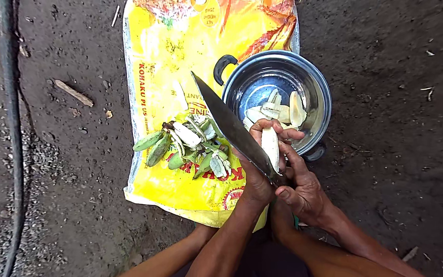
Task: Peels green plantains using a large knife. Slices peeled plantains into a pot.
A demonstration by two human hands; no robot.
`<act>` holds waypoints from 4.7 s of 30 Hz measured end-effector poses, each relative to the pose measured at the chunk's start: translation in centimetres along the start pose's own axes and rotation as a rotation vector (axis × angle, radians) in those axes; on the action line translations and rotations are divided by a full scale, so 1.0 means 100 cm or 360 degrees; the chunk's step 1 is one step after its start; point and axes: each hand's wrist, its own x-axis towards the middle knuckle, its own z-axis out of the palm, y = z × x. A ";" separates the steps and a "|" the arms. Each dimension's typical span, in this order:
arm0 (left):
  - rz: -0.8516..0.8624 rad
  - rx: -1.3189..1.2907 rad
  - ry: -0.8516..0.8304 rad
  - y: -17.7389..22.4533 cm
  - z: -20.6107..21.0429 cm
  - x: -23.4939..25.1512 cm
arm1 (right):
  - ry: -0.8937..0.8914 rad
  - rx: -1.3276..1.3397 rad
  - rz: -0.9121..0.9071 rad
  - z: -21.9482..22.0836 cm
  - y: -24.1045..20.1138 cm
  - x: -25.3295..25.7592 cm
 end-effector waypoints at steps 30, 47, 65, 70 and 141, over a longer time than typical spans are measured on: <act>-0.0107 -0.0049 0.0047 -0.001 0.007 -0.002 | 0.0076 -0.0135 -0.0092 -0.009 0.005 0.002; -0.0068 0.0029 0.0234 -0.001 0.022 -0.006 | 0.0141 -0.0108 -0.0051 -0.011 0.005 0.004; -0.0402 -0.0154 0.0726 0.010 0.033 -0.001 | 0.0130 -0.0063 0.0035 -0.011 0.004 0.006; -0.0348 -0.0488 0.0410 0.004 0.024 0.000 | 0.0114 -0.0047 0.0068 -0.011 0.004 0.009; -0.0140 0.1854 0.0241 0.022 -0.028 0.043 | 0.0181 0.0383 0.0666 -0.042 0.001 0.024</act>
